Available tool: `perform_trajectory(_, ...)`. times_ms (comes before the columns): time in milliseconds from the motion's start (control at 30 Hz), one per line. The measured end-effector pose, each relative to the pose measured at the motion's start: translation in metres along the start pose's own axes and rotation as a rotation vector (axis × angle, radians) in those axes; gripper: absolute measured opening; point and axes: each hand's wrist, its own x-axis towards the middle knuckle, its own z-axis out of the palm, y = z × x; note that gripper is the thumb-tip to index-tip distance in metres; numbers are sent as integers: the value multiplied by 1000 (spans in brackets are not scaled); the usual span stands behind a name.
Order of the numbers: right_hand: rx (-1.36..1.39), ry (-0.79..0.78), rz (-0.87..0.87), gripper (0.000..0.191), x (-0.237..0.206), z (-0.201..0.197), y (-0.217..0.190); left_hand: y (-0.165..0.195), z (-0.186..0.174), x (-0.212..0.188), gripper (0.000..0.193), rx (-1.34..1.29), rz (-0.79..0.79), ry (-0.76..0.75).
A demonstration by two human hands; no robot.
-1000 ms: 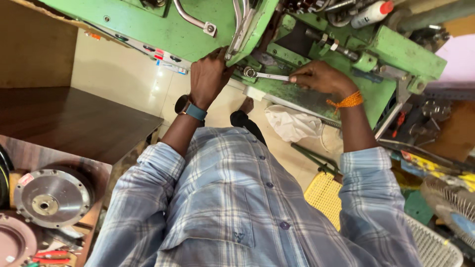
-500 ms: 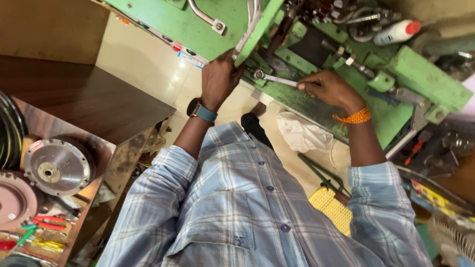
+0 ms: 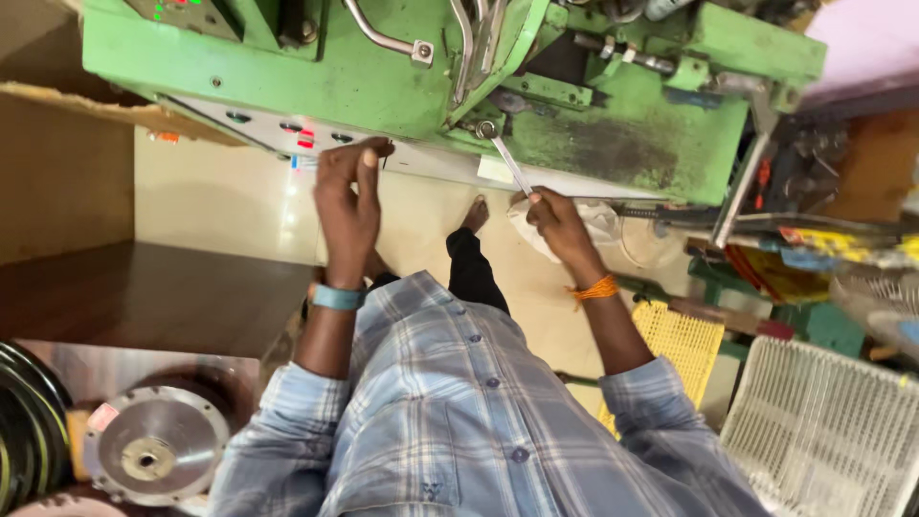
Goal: The person uses a screwdriver to adjust a small motor component on a workbench, then moves to a green machine to tighten parts with a wrench. The person returns to the workbench to connect red wires to a motor stator and tests the connection.
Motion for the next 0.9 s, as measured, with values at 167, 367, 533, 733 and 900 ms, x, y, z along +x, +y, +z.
perform_trajectory(167,-147,219,127,25,-14,-72,-25,27,-65,25,19,-122,-61,-54)
perform_trajectory(367,-493,254,-330,13,51,-93,-46,34,-60,36,14,-55,149,75)
perform_trajectory(533,-562,246,-523,13,93,-74,-64,16,-7,57,50,-274,87,47)
perform_trajectory(733,80,258,-247,24,76,-45,-70,2,46,50,15,-790,-286,46)
perform_trajectory(900,768,19,-112,41,60,14,-97,4,43,27,17,-789,-107,39)
